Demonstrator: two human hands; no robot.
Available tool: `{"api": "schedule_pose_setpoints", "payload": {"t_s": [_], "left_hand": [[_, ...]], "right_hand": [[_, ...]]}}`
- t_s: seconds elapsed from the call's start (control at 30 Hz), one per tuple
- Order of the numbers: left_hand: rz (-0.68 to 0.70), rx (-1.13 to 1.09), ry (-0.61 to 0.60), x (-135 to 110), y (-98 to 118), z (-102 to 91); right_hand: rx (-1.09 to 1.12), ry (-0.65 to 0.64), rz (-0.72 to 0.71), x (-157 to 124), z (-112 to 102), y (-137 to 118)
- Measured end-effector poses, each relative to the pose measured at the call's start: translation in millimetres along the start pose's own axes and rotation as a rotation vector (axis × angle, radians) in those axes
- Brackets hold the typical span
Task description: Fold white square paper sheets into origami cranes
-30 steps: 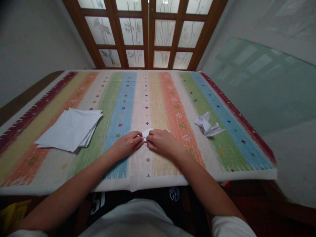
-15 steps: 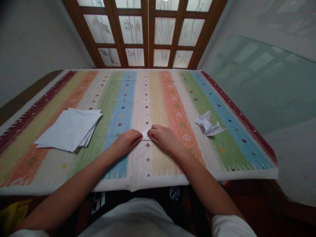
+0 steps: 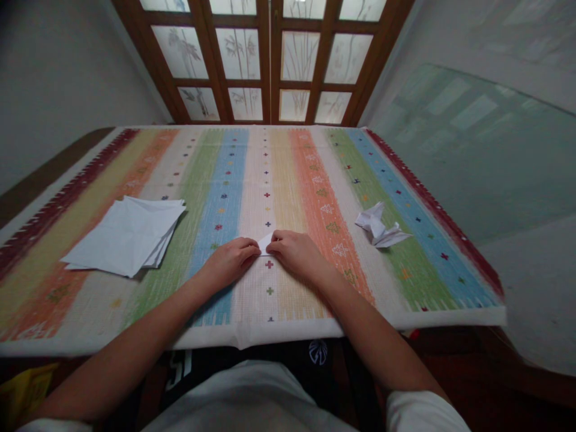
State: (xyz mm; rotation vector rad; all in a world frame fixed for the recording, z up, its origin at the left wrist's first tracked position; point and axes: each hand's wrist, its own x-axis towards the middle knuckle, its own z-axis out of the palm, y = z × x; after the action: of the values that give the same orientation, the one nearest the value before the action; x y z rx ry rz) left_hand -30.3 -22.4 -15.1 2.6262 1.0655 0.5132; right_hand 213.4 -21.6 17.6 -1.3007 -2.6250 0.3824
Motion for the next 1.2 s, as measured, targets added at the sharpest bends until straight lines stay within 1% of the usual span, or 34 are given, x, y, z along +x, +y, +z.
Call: {"api": "schedule_pose_setpoints", "payload": {"t_s": [0.23, 0.43, 0.53, 0.63, 0.83, 0.97, 1.03, 1.13, 1.2], "left_hand": [[0.030, 0.087, -0.016, -0.2, 3.4, -1.7], [0.100, 0.136, -0.043, 1.1, -0.6, -6.9], [0.133, 0.104, -0.045, 0.0, -3.9, -9.2], [0.155, 0.052, -0.049, -1.9, -7.4, -12.6], [0.133, -0.095, -0.104, -1.1, -18.6, -17.8], [0.111, -0.163, -0.094, 0.2, -24.3, -15.8], [0.110, -0.178, -0.087, 0.4, -24.1, -15.7], [0.107, -0.172, -0.090, 0.4, -20.5, -18.3], [0.109, -0.162, -0.100, 0.5, -17.4, -21.1]], "right_hand": [[0.002, -0.025, -0.013, -2.3, -2.7, -2.1], [0.123, -0.019, -0.041, -2.2, 0.0, 0.8], [0.152, -0.021, -0.020, -2.1, 1.4, 1.8], [0.119, -0.034, -0.038, -3.2, 0.8, 2.4], [0.059, -0.049, -0.058, -6.4, -3.0, 4.6], [0.090, -0.058, -0.041, -6.6, -5.8, 6.4], [0.109, -0.045, -0.029, -5.7, -6.3, 6.7], [0.112, 0.036, 0.044, -1.3, -3.1, 5.2], [0.069, 0.084, 0.097, 3.5, 1.6, 2.9]]}}
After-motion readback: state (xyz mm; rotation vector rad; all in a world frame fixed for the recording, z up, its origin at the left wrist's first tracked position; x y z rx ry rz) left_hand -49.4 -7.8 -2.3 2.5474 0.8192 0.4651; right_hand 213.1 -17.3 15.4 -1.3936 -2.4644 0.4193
